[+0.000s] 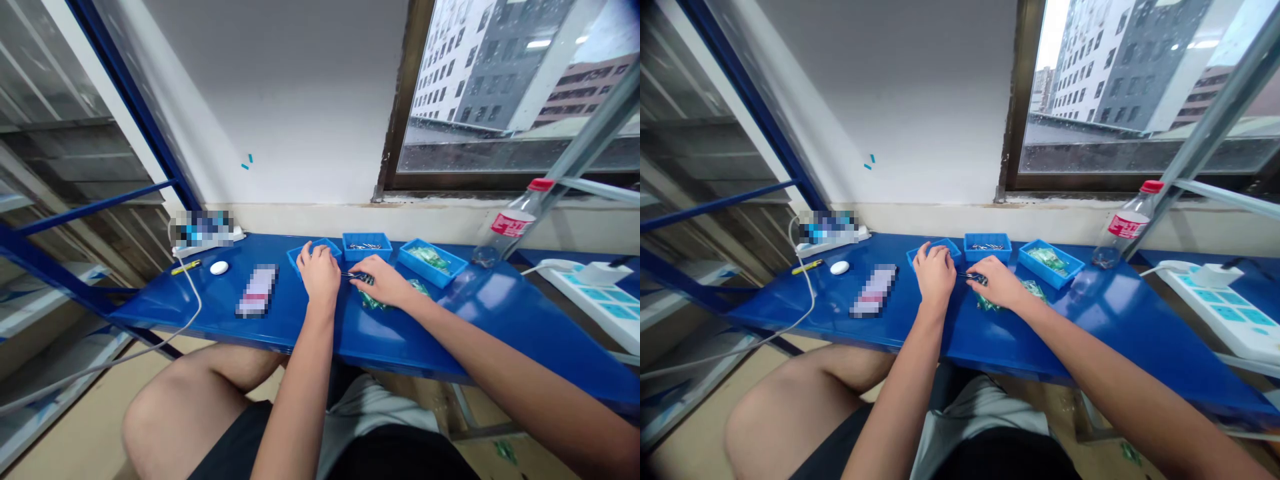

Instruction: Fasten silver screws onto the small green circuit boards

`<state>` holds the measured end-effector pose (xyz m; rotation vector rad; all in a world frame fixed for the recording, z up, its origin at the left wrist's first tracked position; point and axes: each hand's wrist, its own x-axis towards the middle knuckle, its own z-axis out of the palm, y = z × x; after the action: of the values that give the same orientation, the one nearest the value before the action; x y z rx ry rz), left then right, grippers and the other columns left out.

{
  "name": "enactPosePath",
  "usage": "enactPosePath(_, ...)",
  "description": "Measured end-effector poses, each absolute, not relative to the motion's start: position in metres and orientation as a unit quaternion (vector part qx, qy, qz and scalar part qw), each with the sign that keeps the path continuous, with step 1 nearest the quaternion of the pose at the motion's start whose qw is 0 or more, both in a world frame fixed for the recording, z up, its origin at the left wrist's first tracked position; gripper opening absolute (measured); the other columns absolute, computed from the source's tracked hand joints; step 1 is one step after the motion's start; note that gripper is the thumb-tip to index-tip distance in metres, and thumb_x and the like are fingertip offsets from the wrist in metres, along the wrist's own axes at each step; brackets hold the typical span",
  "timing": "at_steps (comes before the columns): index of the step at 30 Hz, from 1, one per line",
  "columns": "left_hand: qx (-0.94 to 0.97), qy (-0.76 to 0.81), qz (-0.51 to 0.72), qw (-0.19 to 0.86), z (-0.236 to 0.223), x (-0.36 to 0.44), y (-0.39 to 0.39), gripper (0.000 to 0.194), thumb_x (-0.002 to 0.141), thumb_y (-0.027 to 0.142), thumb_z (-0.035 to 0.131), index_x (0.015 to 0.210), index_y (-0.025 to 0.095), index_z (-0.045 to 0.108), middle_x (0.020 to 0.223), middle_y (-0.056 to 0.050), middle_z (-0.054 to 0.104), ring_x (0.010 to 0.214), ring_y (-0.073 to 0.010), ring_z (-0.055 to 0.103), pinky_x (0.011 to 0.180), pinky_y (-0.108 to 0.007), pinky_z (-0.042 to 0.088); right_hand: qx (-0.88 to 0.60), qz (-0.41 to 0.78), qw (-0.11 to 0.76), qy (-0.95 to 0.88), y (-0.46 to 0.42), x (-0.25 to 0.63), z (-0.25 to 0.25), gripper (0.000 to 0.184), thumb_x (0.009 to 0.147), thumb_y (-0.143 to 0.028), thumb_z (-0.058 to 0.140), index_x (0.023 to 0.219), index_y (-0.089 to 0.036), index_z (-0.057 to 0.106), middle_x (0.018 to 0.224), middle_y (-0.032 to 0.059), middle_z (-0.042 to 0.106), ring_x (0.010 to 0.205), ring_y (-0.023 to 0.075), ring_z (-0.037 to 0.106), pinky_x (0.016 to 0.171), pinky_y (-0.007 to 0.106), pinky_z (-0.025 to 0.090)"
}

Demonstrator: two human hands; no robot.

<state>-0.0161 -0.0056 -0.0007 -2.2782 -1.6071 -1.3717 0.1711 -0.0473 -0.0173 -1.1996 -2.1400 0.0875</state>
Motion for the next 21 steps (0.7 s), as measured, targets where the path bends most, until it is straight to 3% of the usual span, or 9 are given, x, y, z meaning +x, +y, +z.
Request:
enactPosePath(4,-0.740,-0.509,-0.437,0.044,-0.005,-0.013,-0.004,0.024,0.097,0.020,0.054,0.106,0.020,0.076,0.135,-0.011,0.068,0.148,-0.0373,0.037,0.124,-0.061,0.025,-0.454,0.029,0.276,-0.847,-0.042,0.169,-0.023,0.016,0.095,-0.024,0.066,0.106,-0.024,0.077,0.112,0.0072,0.077,0.109,0.0268,0.066,0.103,0.046,0.047)
enactPosePath(12,-0.812,-0.355,-0.463,-0.026,-0.009,0.003,-0.003,0.024,0.096,0.014,0.055,0.107,0.019,0.075,0.123,-0.010,0.071,0.133,-0.0298,0.051,0.118,-0.049,0.043,-0.537,-0.031,0.232,-0.810,-0.044,0.161,-0.018,0.012,0.090,-0.013,0.064,0.085,-0.019,0.073,0.094,0.0097,0.076,0.096,0.0267,0.064,0.088,0.038,0.048)
enactPosePath(17,-0.803,-0.340,-0.485,-0.068,-0.008,0.007,-0.003,0.022,0.096,0.013,0.056,0.107,0.018,0.074,0.117,-0.011,0.072,0.123,-0.0265,0.057,0.114,-0.046,0.046,-0.540,-0.024,0.259,-0.800,-0.045,0.157,-0.017,0.012,0.089,-0.012,0.065,0.083,-0.020,0.071,0.090,0.0089,0.075,0.091,0.0257,0.064,0.081,0.035,0.048)
enactPosePath(21,-0.791,-0.357,-0.489,-0.088,-0.005,0.005,-0.006,0.023,0.100,0.017,0.054,0.111,0.019,0.074,0.115,-0.010,0.073,0.115,-0.0251,0.062,0.108,-0.042,0.048,-0.537,-0.005,0.332,-0.775,-0.044,0.161,-0.019,0.012,0.087,-0.012,0.065,0.086,-0.022,0.071,0.091,0.0061,0.076,0.091,0.0247,0.064,0.082,0.035,0.050)
